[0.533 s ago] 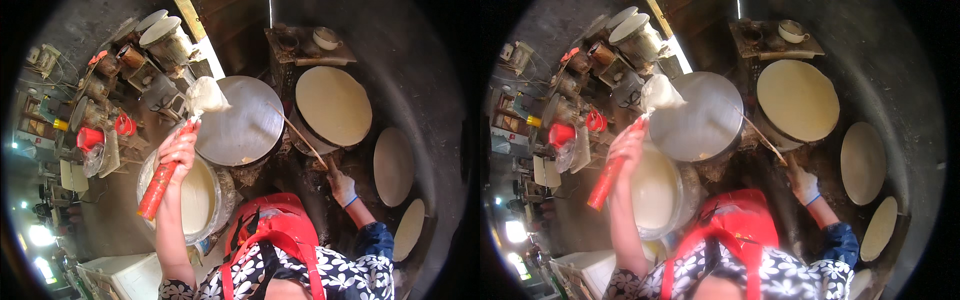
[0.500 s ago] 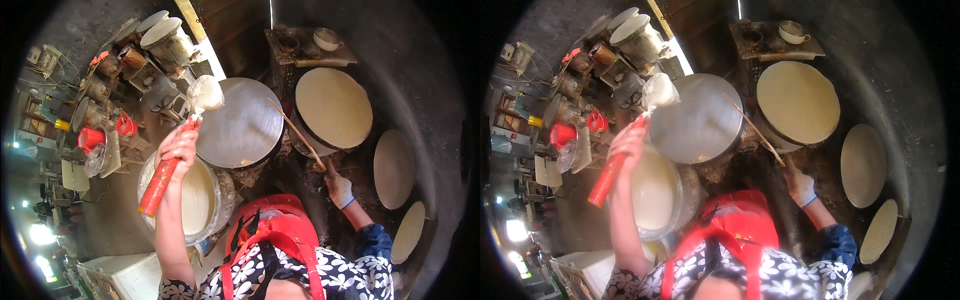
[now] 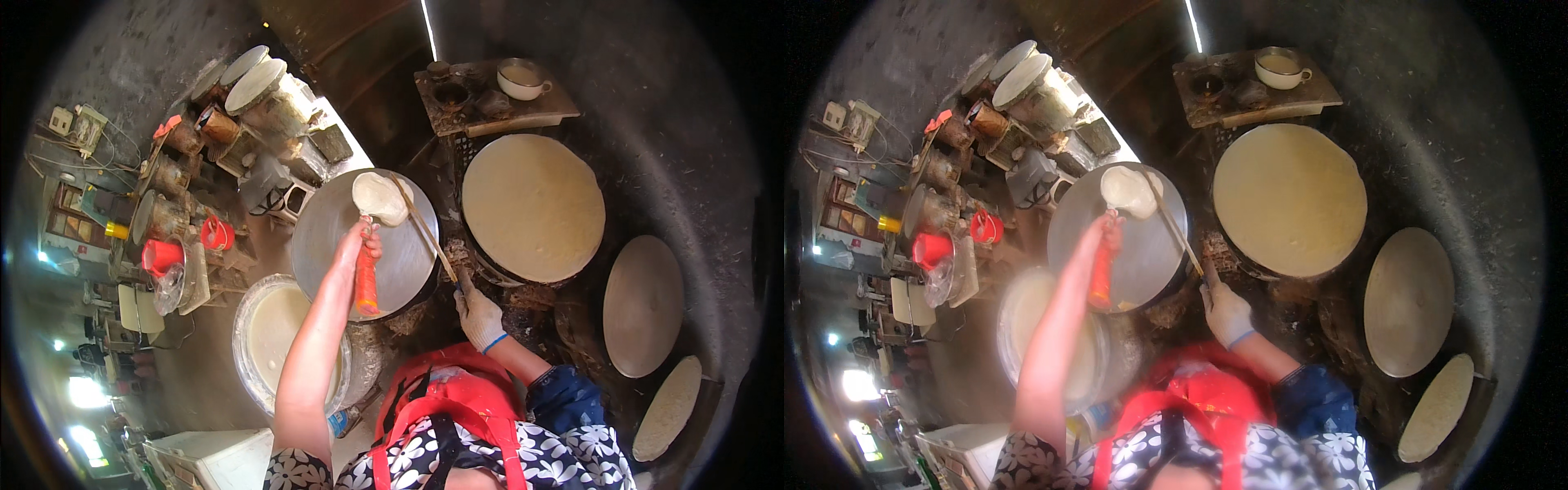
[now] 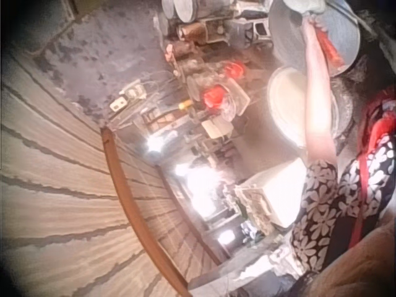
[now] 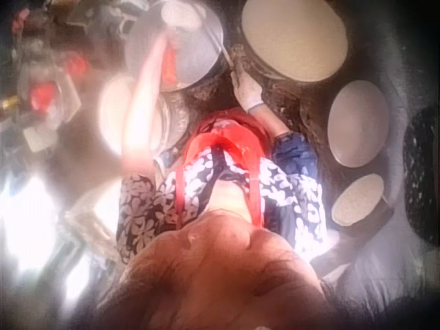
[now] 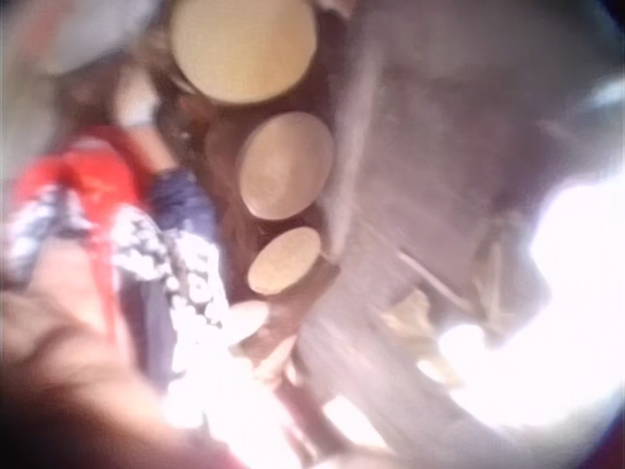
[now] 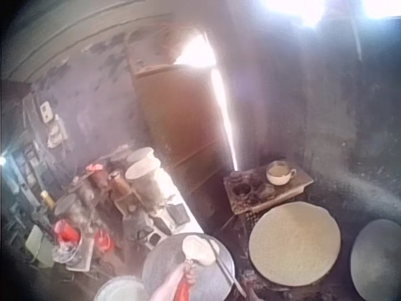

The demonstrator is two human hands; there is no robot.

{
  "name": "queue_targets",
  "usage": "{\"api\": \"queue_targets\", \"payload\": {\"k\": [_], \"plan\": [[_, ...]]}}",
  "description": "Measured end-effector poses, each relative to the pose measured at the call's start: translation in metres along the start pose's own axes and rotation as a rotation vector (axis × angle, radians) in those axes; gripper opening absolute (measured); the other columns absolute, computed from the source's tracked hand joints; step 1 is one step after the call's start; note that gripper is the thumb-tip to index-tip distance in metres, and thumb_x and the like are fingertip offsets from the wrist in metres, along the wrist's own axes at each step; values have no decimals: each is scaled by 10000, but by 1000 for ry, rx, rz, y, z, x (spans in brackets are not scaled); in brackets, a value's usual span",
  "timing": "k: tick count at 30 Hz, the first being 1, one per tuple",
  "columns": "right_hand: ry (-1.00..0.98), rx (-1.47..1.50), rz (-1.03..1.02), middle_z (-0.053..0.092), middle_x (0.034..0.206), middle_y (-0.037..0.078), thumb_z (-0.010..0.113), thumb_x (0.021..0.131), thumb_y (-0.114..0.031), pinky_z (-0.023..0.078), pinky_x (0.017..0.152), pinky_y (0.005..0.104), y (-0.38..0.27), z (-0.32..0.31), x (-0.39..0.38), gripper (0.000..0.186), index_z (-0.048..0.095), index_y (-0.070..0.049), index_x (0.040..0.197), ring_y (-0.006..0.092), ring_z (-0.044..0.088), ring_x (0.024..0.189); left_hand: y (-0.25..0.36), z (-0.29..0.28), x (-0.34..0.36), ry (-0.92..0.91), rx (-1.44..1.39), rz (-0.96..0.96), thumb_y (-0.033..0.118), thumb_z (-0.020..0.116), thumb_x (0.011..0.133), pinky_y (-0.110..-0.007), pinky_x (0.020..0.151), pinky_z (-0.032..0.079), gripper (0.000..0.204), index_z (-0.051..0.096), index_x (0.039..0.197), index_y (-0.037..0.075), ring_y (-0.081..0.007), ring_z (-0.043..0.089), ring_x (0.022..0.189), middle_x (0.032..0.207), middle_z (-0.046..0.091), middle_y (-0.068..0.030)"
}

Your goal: The person scoops batter from a large container and pours it onto several hot griddles, spreading it into thin circles with a wooden spreader. They flip the crepes and remove cooked ones, repeating the process continuously.

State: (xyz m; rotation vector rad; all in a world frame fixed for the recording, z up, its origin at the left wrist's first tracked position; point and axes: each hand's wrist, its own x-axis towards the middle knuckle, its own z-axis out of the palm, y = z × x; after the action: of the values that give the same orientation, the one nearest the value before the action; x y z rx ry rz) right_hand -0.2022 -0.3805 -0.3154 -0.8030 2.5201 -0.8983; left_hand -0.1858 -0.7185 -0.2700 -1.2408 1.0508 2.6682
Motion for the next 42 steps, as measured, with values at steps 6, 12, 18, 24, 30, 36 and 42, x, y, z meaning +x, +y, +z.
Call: {"api": "queue_targets", "payload": {"k": [6, 12, 18, 24, 30, 36, 42], "plan": [[-20, -44, 108, 724, 1000, 273, 470, 1098, -288, 551, 760, 581, -12, -13, 14, 619, 278, -111, 1659, 488, 705, 852, -7, 27, -23, 222, 329, 298, 235, 578, 1087, -325, 460, 481, 184, 541, 1148, 65, -132, 506, 541, 774, 539, -46], [79, 92, 7, 691, 812, 285, 538, 1076, -265, 542, 678, 569, -47, 24, 21, 611, 351, -97, 1633, 468, 700, 755, -2, -4, 1, 232, 709, 455, 136, 660, 992, -335, 447, 524, 254, 559, 1206, 44, -150, 604, 539, 753, 586, -48], [13, 250, 98, 691, 843, 318, 505, 1093, -340, 535, 700, 573, -106, 60, 56, 570, 430, -67, 1588, 488, 702, 786, 6, -40, 25, 406, 1112, 691, 143, 687, 911, -454, 615, 593, 448, 578, 1343, 91, -310, 721, 700, 897, 720, -156], [61, 155, 79, 723, 986, 287, 497, 1103, -306, 556, 736, 525, -103, 46, 56, 522, 469, -95, 1580, 460, 718, 868, 19, -51, 20, 480, 1362, 836, 176, 679, 887, -574, 869, 547, 444, 600, 1322, 138, -477, 695, 1021, 1049, 736, -236], [110, 94, 199, 722, 1003, 296, 457, 1101, -296, 542, 772, 556, -75, 50, 6, 580, 351, -79, 1628, 475, 711, 863, 8, -54, 20, 450, 1369, 820, 168, 689, 875, -575, 871, 551, 447, 603, 1313, 148, -462, 702, 1023, 1069, 737, -230], [117, 63, 175, 703, 902, 304, 478, 1101, -326, 524, 734, 577, -106, 88, 24, 579, 378, -104, 1626, 474, 701, 797, 2, -61, 28, 411, 1309, 873, 156, 686, 874, -576, 846, 552, 412, 615, 1279, 125, -464, 708, 987, 1038, 739, -228], [235, -8, 87, 703, 958, 319, 540, 1096, -295, 553, 743, 538, -79, 70, 21, 534, 462, -102, 1587, 478, 713, 869, 1, -73, 14, 454, 1267, 828, 137, 684, 873, -570, 838, 554, 396, 620, 1261, 94, -469, 711, 958, 1022, 738, -237]]}}
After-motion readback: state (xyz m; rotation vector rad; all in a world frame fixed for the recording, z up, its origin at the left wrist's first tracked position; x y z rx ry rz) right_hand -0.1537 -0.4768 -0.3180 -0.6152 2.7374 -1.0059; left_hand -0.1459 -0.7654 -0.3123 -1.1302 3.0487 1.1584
